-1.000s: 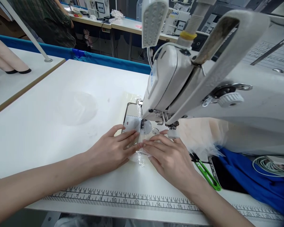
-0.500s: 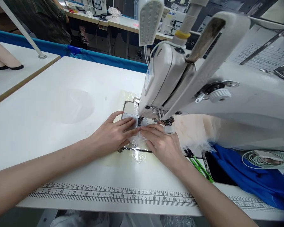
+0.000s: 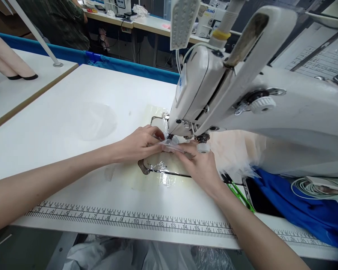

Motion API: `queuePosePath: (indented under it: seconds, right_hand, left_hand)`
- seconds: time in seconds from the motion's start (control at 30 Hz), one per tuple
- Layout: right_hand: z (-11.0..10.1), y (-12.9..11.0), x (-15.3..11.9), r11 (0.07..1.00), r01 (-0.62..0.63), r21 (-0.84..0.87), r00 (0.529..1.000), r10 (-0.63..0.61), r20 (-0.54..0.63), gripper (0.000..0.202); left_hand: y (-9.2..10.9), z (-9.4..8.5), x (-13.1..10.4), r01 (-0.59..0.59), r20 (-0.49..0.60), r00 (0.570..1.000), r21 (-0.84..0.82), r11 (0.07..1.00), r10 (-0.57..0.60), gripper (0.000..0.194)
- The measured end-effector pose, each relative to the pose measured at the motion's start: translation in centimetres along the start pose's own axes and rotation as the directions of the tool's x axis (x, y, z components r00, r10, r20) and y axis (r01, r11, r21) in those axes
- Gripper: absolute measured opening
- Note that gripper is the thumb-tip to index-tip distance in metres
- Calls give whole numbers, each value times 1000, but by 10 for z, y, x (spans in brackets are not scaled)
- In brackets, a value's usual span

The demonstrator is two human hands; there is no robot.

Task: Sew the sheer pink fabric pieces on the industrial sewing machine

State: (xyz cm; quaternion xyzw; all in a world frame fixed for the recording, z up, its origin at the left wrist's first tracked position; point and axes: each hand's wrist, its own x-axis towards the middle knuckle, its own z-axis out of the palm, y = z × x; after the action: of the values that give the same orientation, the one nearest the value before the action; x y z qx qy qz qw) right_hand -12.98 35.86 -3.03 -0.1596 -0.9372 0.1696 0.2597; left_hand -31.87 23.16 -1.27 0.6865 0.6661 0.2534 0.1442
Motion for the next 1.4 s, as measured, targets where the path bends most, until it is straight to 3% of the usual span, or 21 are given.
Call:
queuePosePath:
  seconds: [0.1,0.27,0.4,0.57,1.03,1.23,1.4]
  right_hand:
    - [-4,-4,-2,998,0,56,998,-3,55,20]
    - [-8,-9,-11,972,225,-67,973,-222,57,18]
    - [-8,-9,-15,928,323,-188,946,-317,61,17]
    - [-7,-9,-15,924,336,-185,942,-334,44,18]
    - [0,-5,-3,911,316,-265,945,-328,-1,20]
    - [-2,-7,-6,873,368,-320,925,-378,33,18]
    - [-3,-6,-7,870,370,-326,926,-374,52,19]
  left_hand:
    - [0,-1,-3,-90,-14,996,96,991,91,38]
    - [11,14,-23,-275,-62,938,462,843,340,28]
    - [15,25,-37,-283,-66,916,597,751,397,35]
    - [13,27,-40,-272,-41,927,614,741,374,34]
    - [1,23,-24,-213,-107,934,599,772,341,32]
    - [5,23,-27,-264,-151,890,596,758,429,26]
    - [6,22,-29,-256,-141,906,570,781,400,27]
